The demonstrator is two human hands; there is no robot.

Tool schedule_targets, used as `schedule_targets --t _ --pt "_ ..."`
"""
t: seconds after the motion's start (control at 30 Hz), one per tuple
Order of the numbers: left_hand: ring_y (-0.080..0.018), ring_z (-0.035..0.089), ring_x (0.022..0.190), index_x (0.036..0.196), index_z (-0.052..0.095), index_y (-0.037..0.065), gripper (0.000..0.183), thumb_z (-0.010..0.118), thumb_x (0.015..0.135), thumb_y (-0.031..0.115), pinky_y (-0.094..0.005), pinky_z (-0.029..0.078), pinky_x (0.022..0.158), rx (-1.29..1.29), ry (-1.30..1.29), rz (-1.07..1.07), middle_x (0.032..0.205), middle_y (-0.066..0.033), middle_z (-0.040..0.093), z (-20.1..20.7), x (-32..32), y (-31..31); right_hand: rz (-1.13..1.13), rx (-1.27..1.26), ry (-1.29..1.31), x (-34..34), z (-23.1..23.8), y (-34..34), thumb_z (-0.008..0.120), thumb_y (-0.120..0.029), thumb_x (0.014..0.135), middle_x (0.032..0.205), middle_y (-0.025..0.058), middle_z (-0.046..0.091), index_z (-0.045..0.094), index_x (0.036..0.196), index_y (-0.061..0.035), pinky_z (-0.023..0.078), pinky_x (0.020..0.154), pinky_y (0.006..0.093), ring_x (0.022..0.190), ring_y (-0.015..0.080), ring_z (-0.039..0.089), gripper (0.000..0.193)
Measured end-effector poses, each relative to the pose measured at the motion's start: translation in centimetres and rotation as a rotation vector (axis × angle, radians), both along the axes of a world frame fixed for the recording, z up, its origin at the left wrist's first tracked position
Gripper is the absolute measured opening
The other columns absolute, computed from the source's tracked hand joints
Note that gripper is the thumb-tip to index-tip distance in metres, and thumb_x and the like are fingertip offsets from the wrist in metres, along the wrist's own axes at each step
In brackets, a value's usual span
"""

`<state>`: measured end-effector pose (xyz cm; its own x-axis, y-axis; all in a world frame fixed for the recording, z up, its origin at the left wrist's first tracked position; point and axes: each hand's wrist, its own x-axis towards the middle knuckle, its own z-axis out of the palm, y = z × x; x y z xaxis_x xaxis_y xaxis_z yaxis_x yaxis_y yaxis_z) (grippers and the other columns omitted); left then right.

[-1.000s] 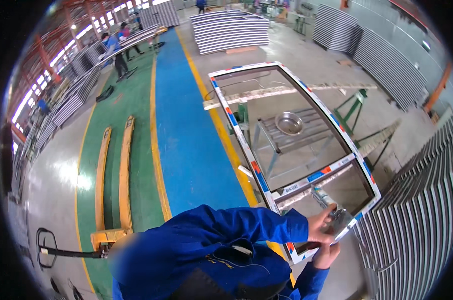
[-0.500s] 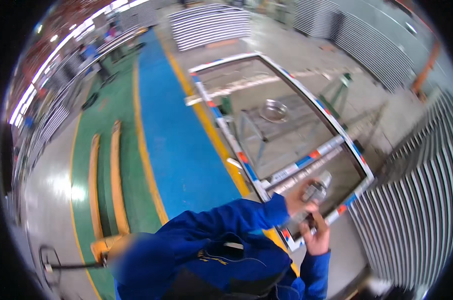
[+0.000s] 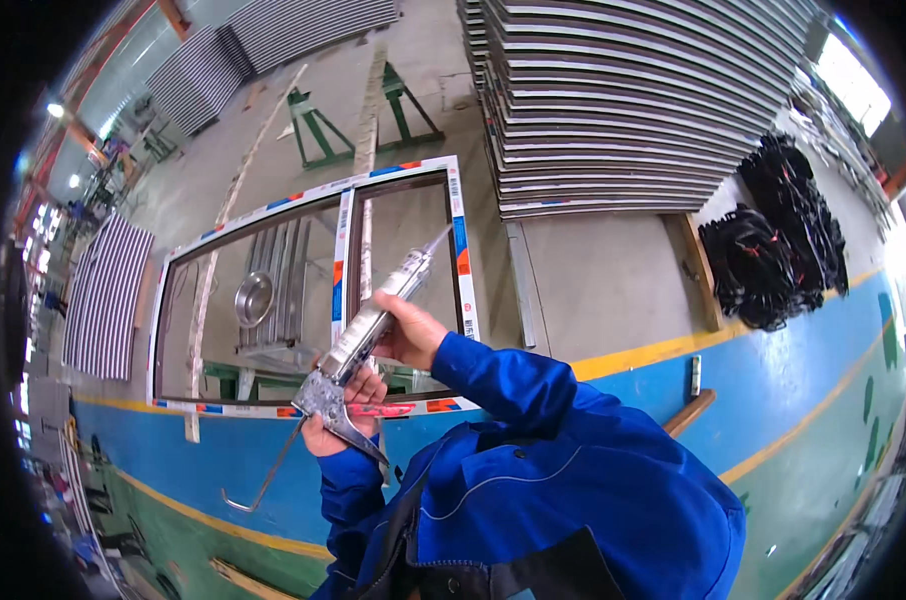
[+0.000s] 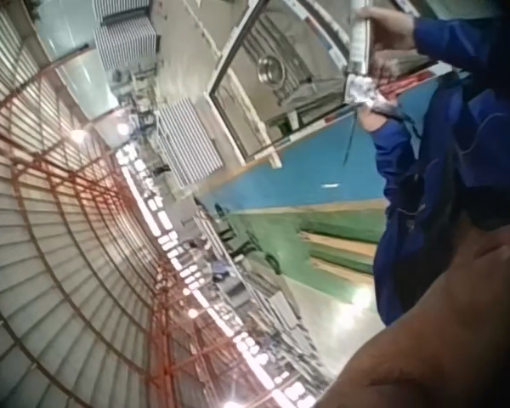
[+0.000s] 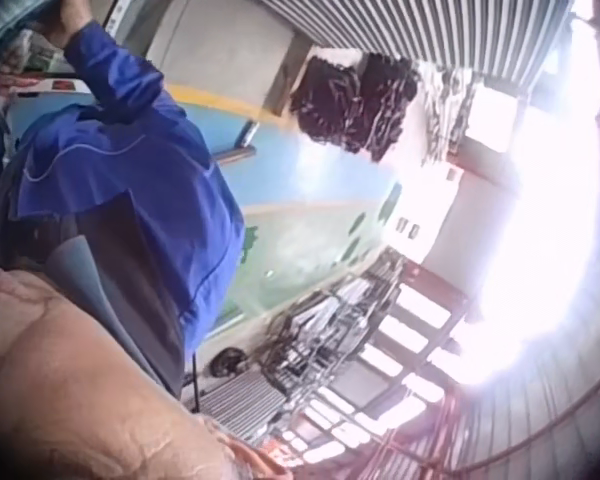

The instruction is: Assembling and sealing components of a metal window frame on a workshop floor.

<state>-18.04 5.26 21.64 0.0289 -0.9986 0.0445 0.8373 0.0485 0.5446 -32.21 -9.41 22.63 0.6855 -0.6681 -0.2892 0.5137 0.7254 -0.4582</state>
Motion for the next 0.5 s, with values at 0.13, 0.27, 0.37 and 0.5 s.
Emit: schedule_targets --t 0.13,0.27,0.37,0.5 --pt "-0.0378 0.051 0.119 0.147 0.028 0.011 0.09 0.06 0.076 0.055 -0.054 0.035 0.106 0.049 0.013 -0.016 0.133 -0.0288 0.048 -1.3 0.3 -0.1 -0.078 0.051 0.159 -0.2 1.2 0.5 0.065 -0.039 0.085 0.091 0.0052 0.065 0.055 0.104 -0.0107 0.054 0.081 0.0392 0.084 0.0188 0.066 0.035" --pt "-0.0364 0.05 0.122 0.139 0.037 -0.003 0.093 0.055 0.075 0.062 -0.0536 0.036 0.106 0.187 0.001 0.041 0.133 -0.023 0.052 -2.2 -1.1 -0.8 -0.173 0.04 0.234 -0.7 1.2 -0.6 0.065 -0.038 0.086 0.088 0.0065 0.066 0.054 0.101 -0.0082 0.057 0.07 0.037 0.076 0.0184 0.067 0.036" --pt "-0.0359 0.05 0.123 0.139 0.041 0.005 0.077 0.061 0.081 0.05 -0.0551 0.037 0.106 0.26 -0.014 0.042 0.131 -0.0191 0.054 -2.8 -2.7 0.1 -0.15 -0.02 0.286 -0.7 1.2 -1.5 0.067 -0.041 0.086 0.084 0.0063 0.066 0.055 0.098 -0.0072 0.058 0.069 0.0374 0.073 0.0192 0.068 0.038" --pt "-0.0309 0.048 0.126 0.137 0.044 0.011 0.055 0.059 0.088 0.03 -0.0525 0.04 0.106 0.263 -0.038 0.022 0.133 -0.0127 0.052 -6.1 -4.0 0.4 -0.14 -0.083 0.286 -1.4 1.0 -3.0 0.067 -0.045 0.085 0.088 0.007 0.065 0.053 0.099 -0.0059 0.058 0.068 0.0353 0.077 0.0189 0.068 0.044"
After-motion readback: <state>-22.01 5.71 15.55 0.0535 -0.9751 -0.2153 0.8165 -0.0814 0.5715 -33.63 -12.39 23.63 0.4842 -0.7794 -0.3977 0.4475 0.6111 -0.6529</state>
